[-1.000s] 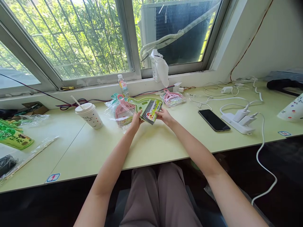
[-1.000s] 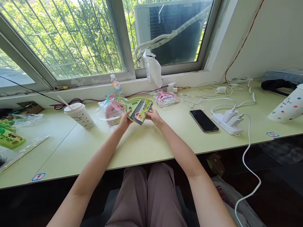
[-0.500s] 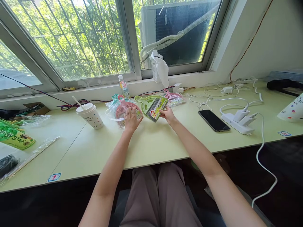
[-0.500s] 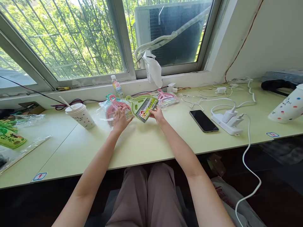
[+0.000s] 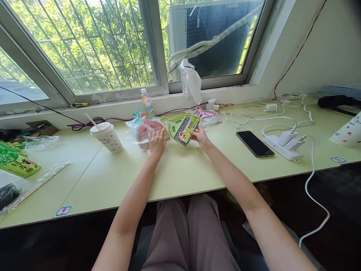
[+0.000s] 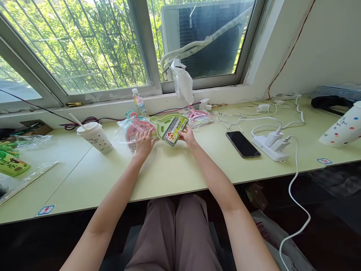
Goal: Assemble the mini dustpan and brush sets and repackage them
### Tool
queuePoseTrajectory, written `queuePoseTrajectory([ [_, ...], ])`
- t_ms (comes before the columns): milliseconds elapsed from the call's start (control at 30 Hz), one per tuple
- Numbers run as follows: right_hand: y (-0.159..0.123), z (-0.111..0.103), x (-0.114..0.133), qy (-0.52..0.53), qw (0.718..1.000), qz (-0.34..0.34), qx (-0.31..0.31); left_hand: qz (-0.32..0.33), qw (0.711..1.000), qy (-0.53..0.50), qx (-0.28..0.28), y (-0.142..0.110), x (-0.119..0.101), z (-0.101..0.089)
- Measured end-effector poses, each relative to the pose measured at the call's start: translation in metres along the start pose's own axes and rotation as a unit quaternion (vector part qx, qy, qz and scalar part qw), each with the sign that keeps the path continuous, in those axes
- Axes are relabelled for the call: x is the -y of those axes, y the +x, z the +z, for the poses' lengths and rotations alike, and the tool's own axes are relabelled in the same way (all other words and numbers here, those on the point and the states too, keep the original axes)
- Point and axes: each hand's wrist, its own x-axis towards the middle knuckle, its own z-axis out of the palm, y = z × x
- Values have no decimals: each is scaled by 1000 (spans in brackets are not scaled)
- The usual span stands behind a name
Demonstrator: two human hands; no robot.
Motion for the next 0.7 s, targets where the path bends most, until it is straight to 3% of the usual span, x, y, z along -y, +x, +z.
queuePoseTrajectory([
  [333,1,0,-2,-11,1000,9,-13,-21,994,44,97,1,0,-8],
  [700,0,-2,2,5,999,7,-32,70,997,-3,31,0,-3,-11],
])
